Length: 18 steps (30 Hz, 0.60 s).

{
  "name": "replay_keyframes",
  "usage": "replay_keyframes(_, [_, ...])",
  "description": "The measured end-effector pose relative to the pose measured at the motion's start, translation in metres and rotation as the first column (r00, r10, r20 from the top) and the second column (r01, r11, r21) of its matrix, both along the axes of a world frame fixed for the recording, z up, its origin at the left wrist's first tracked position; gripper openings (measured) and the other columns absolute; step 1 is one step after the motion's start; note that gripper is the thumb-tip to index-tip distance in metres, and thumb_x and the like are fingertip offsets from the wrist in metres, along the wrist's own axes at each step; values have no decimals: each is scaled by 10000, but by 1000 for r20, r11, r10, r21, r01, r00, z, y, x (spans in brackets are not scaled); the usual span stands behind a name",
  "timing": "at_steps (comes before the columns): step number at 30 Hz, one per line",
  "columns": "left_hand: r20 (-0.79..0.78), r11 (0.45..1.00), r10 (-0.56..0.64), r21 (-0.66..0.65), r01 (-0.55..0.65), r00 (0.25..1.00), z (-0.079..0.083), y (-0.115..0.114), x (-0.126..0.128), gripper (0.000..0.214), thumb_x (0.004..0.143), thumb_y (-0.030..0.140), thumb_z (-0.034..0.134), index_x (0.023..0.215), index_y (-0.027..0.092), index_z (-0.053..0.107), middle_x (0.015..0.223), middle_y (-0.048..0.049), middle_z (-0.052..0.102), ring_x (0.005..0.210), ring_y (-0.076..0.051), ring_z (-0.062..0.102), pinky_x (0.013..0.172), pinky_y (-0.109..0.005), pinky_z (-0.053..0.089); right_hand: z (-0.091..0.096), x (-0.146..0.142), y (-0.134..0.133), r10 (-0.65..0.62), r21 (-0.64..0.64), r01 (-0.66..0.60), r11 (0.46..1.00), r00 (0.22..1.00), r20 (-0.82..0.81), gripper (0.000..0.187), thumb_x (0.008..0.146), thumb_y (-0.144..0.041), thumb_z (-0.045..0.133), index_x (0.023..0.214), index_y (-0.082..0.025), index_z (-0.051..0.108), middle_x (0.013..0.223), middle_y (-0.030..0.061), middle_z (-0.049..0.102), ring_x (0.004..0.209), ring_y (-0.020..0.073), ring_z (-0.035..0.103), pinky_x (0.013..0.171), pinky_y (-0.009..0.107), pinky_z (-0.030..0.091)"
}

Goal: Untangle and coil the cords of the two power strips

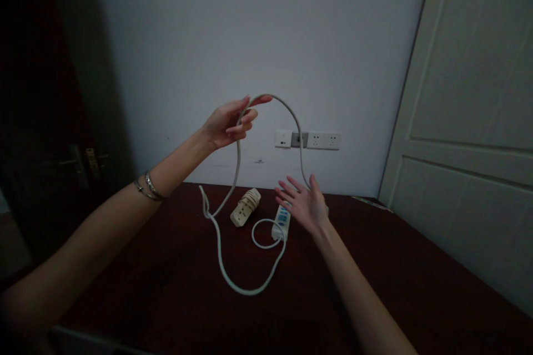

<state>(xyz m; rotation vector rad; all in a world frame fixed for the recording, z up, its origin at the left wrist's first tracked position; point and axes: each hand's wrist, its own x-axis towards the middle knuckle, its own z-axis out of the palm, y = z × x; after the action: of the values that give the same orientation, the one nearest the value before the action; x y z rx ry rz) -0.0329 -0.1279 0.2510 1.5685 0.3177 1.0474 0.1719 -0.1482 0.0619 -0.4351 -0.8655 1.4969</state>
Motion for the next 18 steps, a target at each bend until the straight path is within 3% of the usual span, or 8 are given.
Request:
replay_keyframes(3, [1,999,-13,41,13,1000,8,-8,8,304,914,322,426,1121,137,549,606,36,434,363,-1,326,343,-139,155,19,-19,-17,115,117,-141,983,973,200,478,779,-525,533,1134,-206,516,1230,116,560,1094,244,559,932,419,423])
replay_keyframes(6, [12,995,-34,92,32,999,13,-11,16,288,907,307,449,1118,130,536,592,50,401,368,1,306,357,-134,149,36,-49,-31,79,159,-161,974,900,430,412,811,-407,546,1169,-210,495,1217,95,576,1021,207,599,934,391,415])
replay_keyframes(8, [28,993,-23,118,20,999,19,-12,20,273,914,299,435,1102,125,528,568,63,365,362,-1,279,361,-135,140,34,-73,-39,5,170,-140,975,785,619,374,810,-356,562,1148,-204,510,1155,87,610,942,180,623,875,353,448])
replay_keyframes(11, [65,988,56,140,-65,996,35,-6,24,238,929,292,398,1049,125,517,532,77,312,352,-8,246,371,-140,128,10,-105,-51,-201,331,-171,928,517,832,278,855,-343,495,1062,-171,563,969,79,653,750,146,627,691,279,481])
replay_keyframes(13, [95,979,128,149,-142,987,48,2,23,193,926,281,399,986,135,512,512,82,292,349,-15,232,379,-150,128,-10,-119,-63,-313,398,-174,901,376,872,332,925,-342,308,1049,-156,554,708,44,632,489,126,553,499,254,426])
replay_keyframes(15, [132,964,198,153,-217,971,61,16,18,137,913,254,410,903,151,499,486,86,269,346,-23,214,384,-166,127,-28,-124,-74,-495,537,-151,830,243,834,369,934,-319,273,1136,-144,526,677,59,627,515,155,561,508,265,406])
replay_keyframes(18, [174,924,335,131,-359,926,77,40,3,115,895,207,412,797,168,458,450,89,225,343,-37,185,390,-185,116,-48,-118,-89,-661,653,-207,728,42,749,410,929,-280,280,1249,-113,473,828,137,665,696,221,626,597,296,423])
